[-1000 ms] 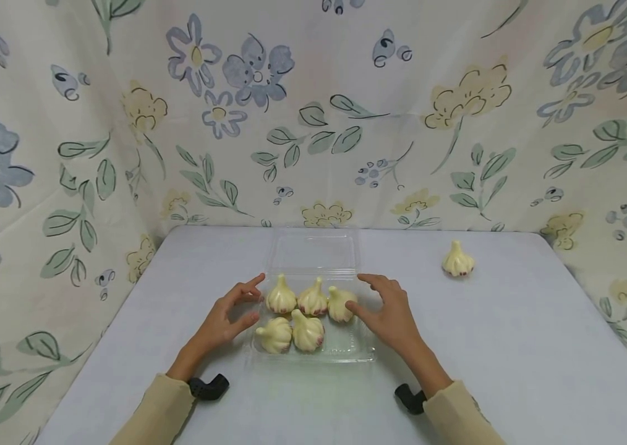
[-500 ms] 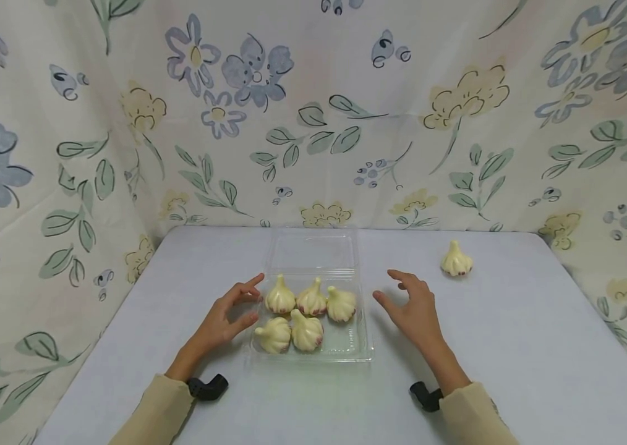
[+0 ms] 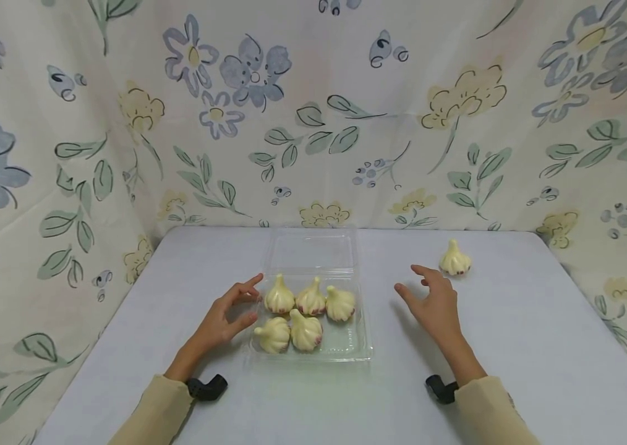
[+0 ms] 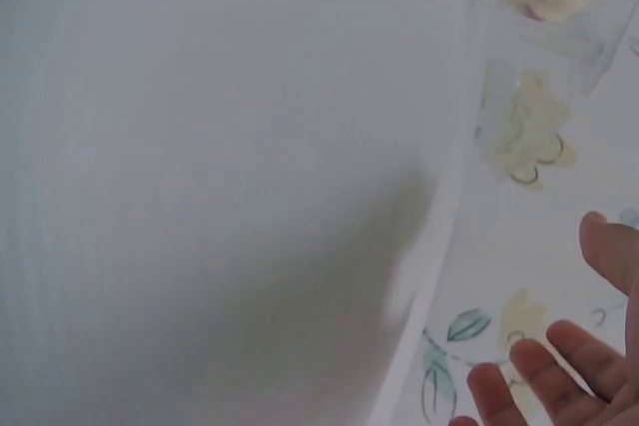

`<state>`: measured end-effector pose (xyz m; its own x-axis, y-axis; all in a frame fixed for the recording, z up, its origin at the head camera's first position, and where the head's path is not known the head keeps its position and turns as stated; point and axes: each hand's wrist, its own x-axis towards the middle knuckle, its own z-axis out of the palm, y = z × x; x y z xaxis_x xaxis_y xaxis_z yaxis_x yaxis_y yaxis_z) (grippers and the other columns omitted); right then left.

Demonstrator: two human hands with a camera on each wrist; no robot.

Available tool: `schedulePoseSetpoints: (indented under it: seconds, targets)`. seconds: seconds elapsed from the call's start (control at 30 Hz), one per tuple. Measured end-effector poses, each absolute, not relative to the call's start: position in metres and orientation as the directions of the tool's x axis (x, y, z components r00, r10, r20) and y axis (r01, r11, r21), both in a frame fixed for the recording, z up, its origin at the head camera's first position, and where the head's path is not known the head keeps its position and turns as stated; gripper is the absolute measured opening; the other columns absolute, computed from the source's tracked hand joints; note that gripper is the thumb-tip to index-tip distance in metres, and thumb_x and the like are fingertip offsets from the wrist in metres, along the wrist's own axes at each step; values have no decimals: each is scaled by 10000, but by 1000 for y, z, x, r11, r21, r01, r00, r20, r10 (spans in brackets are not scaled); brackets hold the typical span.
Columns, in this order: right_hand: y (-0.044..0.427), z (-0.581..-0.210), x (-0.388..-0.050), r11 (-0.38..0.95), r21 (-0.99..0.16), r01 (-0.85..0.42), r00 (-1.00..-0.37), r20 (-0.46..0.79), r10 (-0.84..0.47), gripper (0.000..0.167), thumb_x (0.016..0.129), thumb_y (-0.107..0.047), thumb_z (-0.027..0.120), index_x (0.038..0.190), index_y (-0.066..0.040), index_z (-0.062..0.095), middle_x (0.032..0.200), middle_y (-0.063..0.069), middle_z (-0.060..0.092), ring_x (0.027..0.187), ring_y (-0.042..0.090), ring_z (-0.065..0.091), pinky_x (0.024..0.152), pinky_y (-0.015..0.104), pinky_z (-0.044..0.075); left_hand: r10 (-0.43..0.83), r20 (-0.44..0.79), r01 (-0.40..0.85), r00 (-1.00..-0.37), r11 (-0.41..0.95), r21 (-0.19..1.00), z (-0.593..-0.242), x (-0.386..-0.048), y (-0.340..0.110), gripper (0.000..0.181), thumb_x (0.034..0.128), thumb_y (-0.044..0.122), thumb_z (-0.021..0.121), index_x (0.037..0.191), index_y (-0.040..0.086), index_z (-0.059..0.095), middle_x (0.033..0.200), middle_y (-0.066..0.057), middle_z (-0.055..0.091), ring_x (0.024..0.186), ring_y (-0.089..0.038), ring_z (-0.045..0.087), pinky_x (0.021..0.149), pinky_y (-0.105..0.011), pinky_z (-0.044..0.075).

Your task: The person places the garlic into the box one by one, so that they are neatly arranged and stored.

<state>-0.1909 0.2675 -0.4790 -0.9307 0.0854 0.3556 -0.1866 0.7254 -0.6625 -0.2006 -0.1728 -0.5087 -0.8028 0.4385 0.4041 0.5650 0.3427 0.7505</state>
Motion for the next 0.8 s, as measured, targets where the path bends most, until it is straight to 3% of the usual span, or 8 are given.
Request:
schedulePoseSetpoints:
  seconds: [0.6,0.8]
  targets:
    - [293,-471,-201,726,-681,-96,-916,346,203,593,910,-244,778,1370,63,560,1344,336,570,1177,525,548,928,655,418,443,403,569,-801,350,744,-512,-202,-173,386,957,147,694,1302,50,553,1606,-90,440,1192,-333,672,1089,-646,412]
    - [300,-472,-204,702,-712,-9,-902,308,301,625,921,-254,762,1413,53,529,1406,349,514,1241,526,476,1008,721,292,442,400,565,-803,347,749,-511,-202,-174,356,951,142,701,1267,58,561,1623,-38,424,1193,-311,678,1093,-616,430]
